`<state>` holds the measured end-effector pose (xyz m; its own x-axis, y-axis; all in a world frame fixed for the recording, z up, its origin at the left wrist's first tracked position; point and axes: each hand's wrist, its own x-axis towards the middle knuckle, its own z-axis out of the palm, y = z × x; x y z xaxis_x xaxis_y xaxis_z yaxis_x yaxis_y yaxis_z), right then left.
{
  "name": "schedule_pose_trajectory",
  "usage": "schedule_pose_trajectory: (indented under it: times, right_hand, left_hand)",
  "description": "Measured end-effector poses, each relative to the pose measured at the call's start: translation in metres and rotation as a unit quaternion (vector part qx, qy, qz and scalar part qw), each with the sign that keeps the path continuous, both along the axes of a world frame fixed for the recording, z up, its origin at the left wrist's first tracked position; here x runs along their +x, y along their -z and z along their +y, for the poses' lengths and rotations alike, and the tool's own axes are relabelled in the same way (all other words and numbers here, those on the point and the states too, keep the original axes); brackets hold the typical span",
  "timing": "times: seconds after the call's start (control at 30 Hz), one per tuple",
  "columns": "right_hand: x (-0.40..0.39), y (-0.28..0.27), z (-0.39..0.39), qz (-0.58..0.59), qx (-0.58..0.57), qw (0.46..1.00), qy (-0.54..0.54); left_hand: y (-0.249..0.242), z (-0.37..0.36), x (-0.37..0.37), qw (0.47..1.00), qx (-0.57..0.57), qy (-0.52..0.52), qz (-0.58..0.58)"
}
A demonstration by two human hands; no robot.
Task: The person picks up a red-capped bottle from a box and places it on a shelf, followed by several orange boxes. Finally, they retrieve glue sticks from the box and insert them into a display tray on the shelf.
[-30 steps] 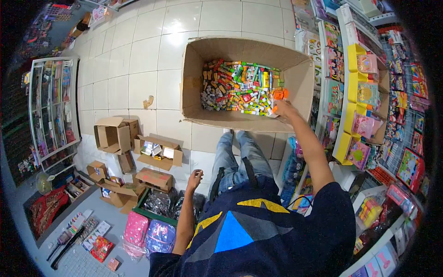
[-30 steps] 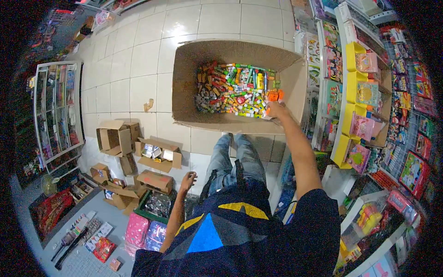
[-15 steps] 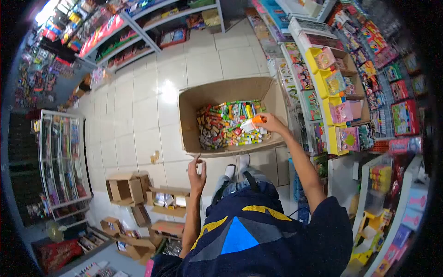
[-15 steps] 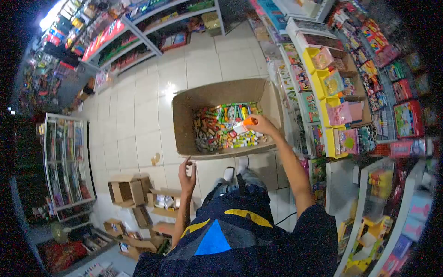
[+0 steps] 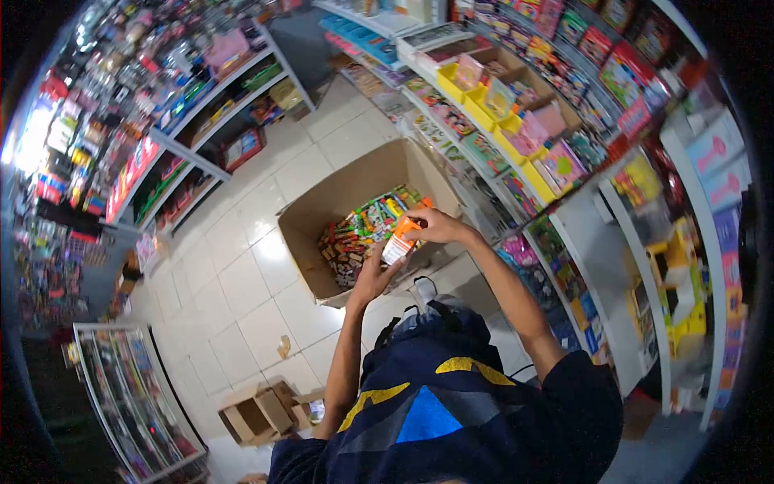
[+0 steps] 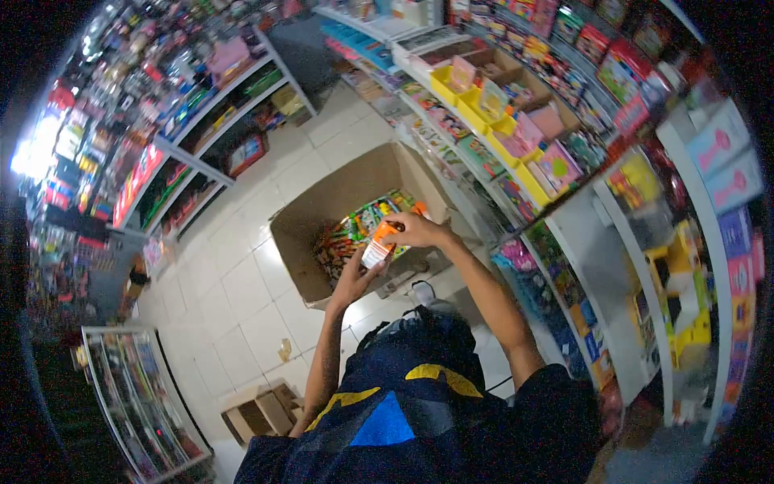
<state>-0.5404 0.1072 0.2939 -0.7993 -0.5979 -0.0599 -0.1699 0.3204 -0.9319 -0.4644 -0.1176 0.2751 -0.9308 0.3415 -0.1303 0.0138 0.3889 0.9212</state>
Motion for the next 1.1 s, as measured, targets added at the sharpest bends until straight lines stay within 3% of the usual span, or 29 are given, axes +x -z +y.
schedule_pose_trajectory:
  times: [0.07,0.1,0.13,0.17,0.27,0.33,0.4,0.43,0.53,0.67,0.77,0.87,0.9,1.0,1.03,1.1]
  right_hand:
    - [0.021,-0.008,0.006,-0.008,0.015,0.998,0.057]
    - [0.033,0.005,0.006,0.017,0.015,0.995,0.101]
    - [0.044,0.004,0.006,0.042,0.016,0.988,0.145]
    - [0.054,-0.012,0.011,-0.064,-0.003,0.99,0.123]
    - [0.081,0.01,0.021,-0.098,-0.119,0.98,0.123]
    - [0.108,0.022,0.025,-0.125,-0.138,0.964,0.19]
    - [0.131,0.045,0.031,-0.132,-0.137,0.947,0.258]
    - [0.136,0.065,0.037,-0.174,-0.152,0.945,0.23]
    - [0.174,0.038,0.038,-0.226,-0.194,0.911,0.286]
    - [0.226,0.072,0.047,-0.148,-0.154,0.878,0.429]
    - [0.265,0.061,0.063,-0.143,-0.179,0.851,0.473]
    - [0.302,0.057,0.078,-0.122,-0.216,0.823,0.511]
    - [0.314,0.056,0.085,-0.091,-0.168,0.831,0.522]
    - [0.347,0.064,0.101,-0.091,-0.231,0.774,0.583]
    - [0.362,0.029,0.103,-0.113,-0.196,0.763,0.605]
    - [0.388,0.021,0.12,-0.086,-0.191,0.761,0.614]
  left_hand:
    - [-0.008,0.012,0.008,0.993,0.11,-0.002,-0.051]
    - [-0.021,0.017,0.017,0.995,0.069,-0.024,-0.068]
    - [-0.021,0.02,0.02,0.992,0.099,-0.016,-0.077]
    - [-0.021,0.024,0.025,0.988,0.127,-0.01,-0.088]
    - [-0.01,0.028,0.033,0.962,0.215,0.016,-0.169]
    - [-0.003,0.031,0.041,0.94,0.262,0.033,-0.216]
    - [0.001,0.034,0.049,0.929,0.253,0.049,-0.266]
    - [0.005,0.035,0.054,0.928,0.24,0.058,-0.28]
    - [0.031,0.045,0.07,0.921,0.243,0.061,-0.298]
    - [0.037,0.061,0.09,0.897,0.221,0.102,-0.37]
    - [0.045,0.079,0.101,0.878,0.199,0.119,-0.419]
    - [0.038,0.107,0.115,0.875,0.187,0.182,-0.408]
    - [0.039,0.116,0.118,0.872,0.186,0.216,-0.398]
    - [0.048,0.145,0.128,0.858,0.179,0.282,-0.39]
    - [0.047,0.157,0.133,0.855,0.17,0.31,-0.38]
    - [0.04,0.185,0.146,0.849,0.151,0.353,-0.363]
